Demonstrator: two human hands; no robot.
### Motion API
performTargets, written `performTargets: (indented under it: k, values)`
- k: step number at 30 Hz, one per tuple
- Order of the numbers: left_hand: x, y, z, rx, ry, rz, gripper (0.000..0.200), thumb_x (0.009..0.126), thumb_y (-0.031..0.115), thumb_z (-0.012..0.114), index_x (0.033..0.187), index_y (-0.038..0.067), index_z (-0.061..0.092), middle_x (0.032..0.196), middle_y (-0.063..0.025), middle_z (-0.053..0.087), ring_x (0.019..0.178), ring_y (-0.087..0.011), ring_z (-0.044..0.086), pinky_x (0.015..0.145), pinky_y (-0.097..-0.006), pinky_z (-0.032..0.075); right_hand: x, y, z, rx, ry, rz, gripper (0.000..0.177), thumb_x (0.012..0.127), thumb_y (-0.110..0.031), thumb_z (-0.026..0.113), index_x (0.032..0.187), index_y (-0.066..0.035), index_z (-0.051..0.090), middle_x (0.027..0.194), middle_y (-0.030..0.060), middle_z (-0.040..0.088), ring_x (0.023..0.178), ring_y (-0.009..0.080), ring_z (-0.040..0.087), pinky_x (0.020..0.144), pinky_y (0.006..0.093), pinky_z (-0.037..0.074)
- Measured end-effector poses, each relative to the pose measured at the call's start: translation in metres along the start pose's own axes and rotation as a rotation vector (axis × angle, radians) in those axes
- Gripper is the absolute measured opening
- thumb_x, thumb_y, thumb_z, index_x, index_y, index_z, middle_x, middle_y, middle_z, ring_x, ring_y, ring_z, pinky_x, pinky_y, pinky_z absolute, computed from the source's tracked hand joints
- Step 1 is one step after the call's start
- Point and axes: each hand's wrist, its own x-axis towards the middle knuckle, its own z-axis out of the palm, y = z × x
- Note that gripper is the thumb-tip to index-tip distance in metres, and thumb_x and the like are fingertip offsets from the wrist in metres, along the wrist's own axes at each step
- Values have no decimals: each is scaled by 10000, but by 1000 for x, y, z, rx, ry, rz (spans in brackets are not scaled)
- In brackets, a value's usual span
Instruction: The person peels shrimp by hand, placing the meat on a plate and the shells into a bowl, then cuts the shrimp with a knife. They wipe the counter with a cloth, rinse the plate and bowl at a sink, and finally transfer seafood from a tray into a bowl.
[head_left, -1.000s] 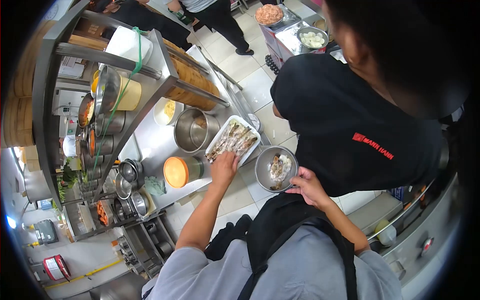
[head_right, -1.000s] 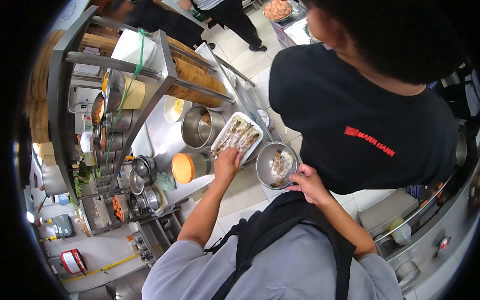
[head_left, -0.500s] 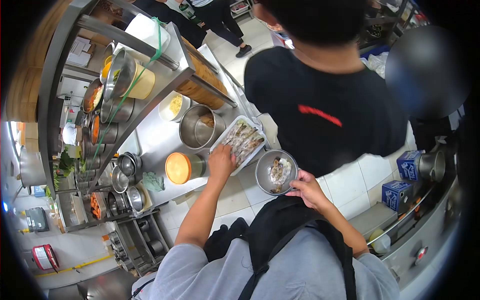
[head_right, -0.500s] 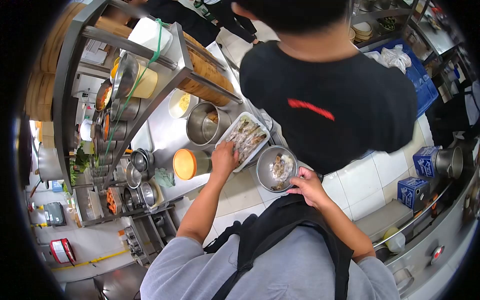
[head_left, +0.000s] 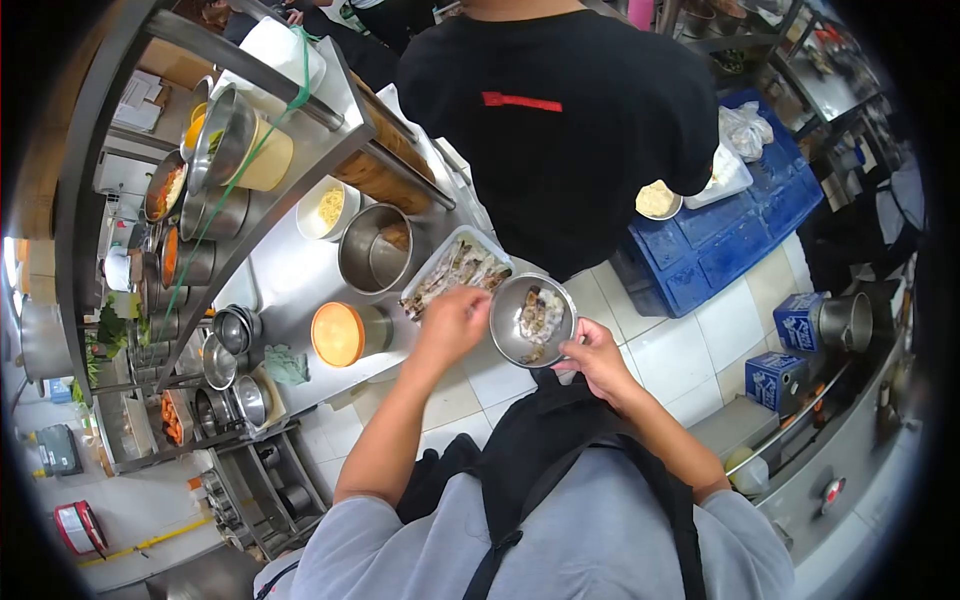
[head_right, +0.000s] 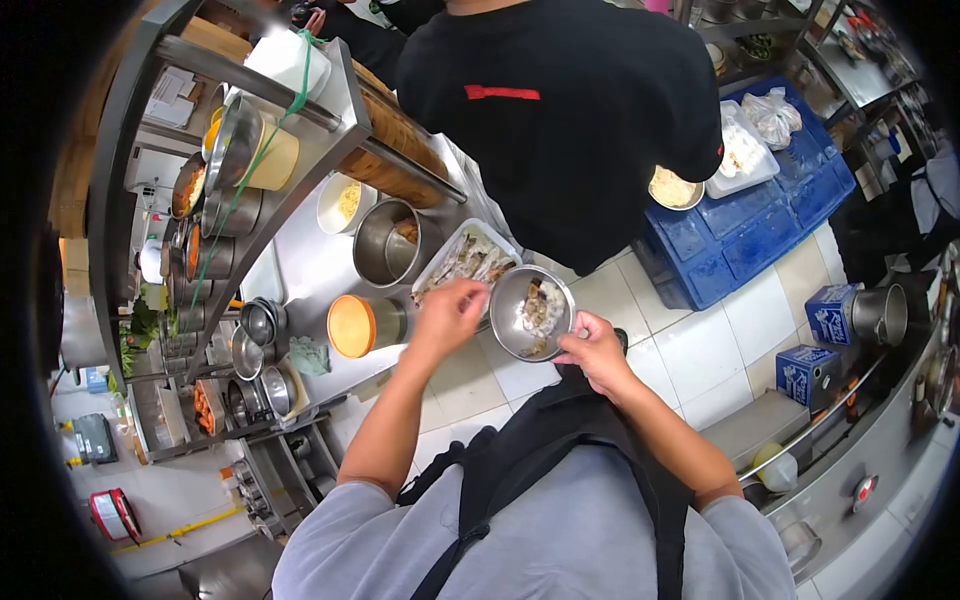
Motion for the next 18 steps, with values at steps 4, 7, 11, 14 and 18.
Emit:
performTargets:
  k: [4,7,11,14,18]
  values:
    - [-4,23,49,267,-64,108,343,810,284,774,1031,33,700,931,-148,675,866,-356,671,716,-469,533,6,2,20,-71,-41,-127,230,865,30,646,806,-81,453,936,44,615,807,124,615,654,318,613]
    - [-8,32,59,286,-28,-10,279,799,273,780,933,48,681,921,-158,649,838,-383,665,713,-493,536,14,7,24,-176,0,-162,236,862,43,639,811,-82,444,926,43,609,773,110,602,643,317,613]
    - [-8,17,60,191,0,-7,270,809,277,769,899,52,650,889,-131,658,843,-365,666,713,-465,520,12,2,29,-171,4,-117,212,867,20,635,798,-86,464,904,40,608,771,121,611,657,330,619]
    - [-12,21,43,74,65,-24,254,866,239,747,937,23,633,863,-158,695,791,-322,686,715,-406,521,15,0,30,-107,22,-82,216,863,7,642,792,-93,463,885,34,597,774,125,611,660,338,618]
    - [-15,39,10,-424,127,-111,148,927,125,717,982,16,632,874,-54,712,768,-115,622,724,-268,505,18,-7,31,-94,34,-111,221,860,21,632,792,-86,451,903,43,590,807,152,630,663,350,621]
